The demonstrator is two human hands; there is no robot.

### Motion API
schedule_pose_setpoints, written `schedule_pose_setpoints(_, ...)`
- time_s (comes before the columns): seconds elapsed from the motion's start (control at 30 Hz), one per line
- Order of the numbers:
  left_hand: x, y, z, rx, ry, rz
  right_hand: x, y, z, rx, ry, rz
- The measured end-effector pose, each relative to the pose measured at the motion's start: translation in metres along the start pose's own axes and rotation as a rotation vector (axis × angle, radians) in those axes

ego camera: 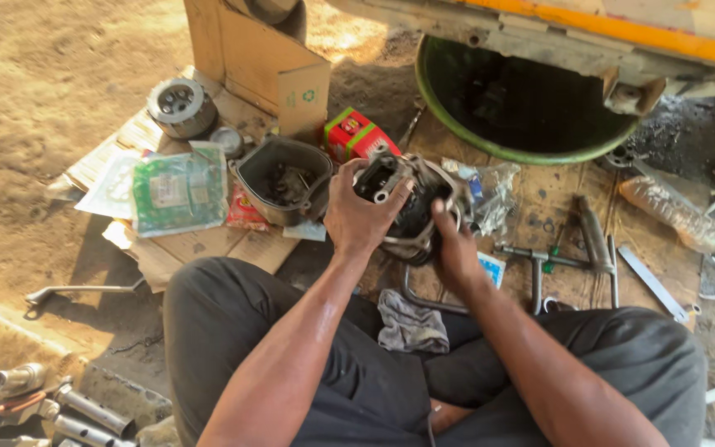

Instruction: The person sits on the ground and uses a torque wrench to tighten bolts on a disassembled engine cylinder head. They systematically move the tool to different bolt locations on the component, applying force to secure the assembly.

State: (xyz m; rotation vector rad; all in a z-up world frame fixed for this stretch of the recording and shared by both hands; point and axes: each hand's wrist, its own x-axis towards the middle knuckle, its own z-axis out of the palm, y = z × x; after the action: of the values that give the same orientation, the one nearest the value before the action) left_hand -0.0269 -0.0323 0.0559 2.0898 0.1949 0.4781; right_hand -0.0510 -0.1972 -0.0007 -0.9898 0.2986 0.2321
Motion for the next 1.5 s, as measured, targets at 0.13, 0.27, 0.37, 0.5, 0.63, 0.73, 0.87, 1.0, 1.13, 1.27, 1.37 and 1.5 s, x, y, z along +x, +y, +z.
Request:
schedule_pose_setpoints(0.13, -0.007, 0.004, 0.001, 0.147, -0.143, -0.220, 0.028, -0.021, -0.019, -0.596, 0.198, 0.100)
schedule_pose_setpoints(0.27, -0.013, -0.001, 0.010, 0.265, -0.164, -0.294, 0.063, -0.024, -0.030, -0.953, 0.101, -0.064)
schedule_pose_setpoints(0.37, -0.020, -0.008, 0.017, 0.192, -0.086, -0.091, 0.090, -0.028, -0.049, -1.224, 0.091, -0.005)
schedule_pose_setpoints(0.5, -0.015, 0.000, 0.019, 0.301, -0.301, -0.053, 0.110, -0.027, -0.065, -1.617, 0.009, 0.033)
schedule_pose_setpoints(0.63, 0.011, -0.006, 0.001, 0.305, -0.500, -0.019, 0.067, -0.022, -0.077, -1.585, -0.115, 0.066)
schedule_pose_setpoints(0.73, 0.053, -0.026, -0.004, 0.186, -0.372, -0.141, 0.052, -0.034, -0.066, -1.538, -0.090, 0.013)
schedule_pose_setpoints(0.87, 0.123, -0.088, -0.014, 0.503, -0.203, -0.127, 0.035, -0.063, -0.052, -1.519, 0.101, -0.171)
schedule_pose_setpoints(1.0, 0.135, -0.151, -0.003, 0.642, -0.395, -0.220, 0.002, -0.069, -0.044, -1.308, -0.049, -0.449)
schedule_pose_setpoints(1.13, 0.143, -0.188, 0.014, 0.723, -0.469, -0.311, -0.005, -0.054, -0.049, -1.604, -0.173, -0.521)
schedule_pose_setpoints(1.27, 0.141, -0.206, 0.011, 0.679, -0.427, -0.121, -0.003, -0.038, -0.056, -1.483, -0.194, -0.510)
schedule_pose_setpoints(1.37, 0.129, -0.192, 0.004, 0.556, -0.331, -0.029, 0.003, -0.031, -0.057, -1.463, -0.157, -0.532)
schedule_pose_setpoints(1.5, 0.138, -0.119, -0.015, 0.502, -0.294, -0.031, 0.000, -0.048, -0.043, -1.464, -0.134, -0.654)
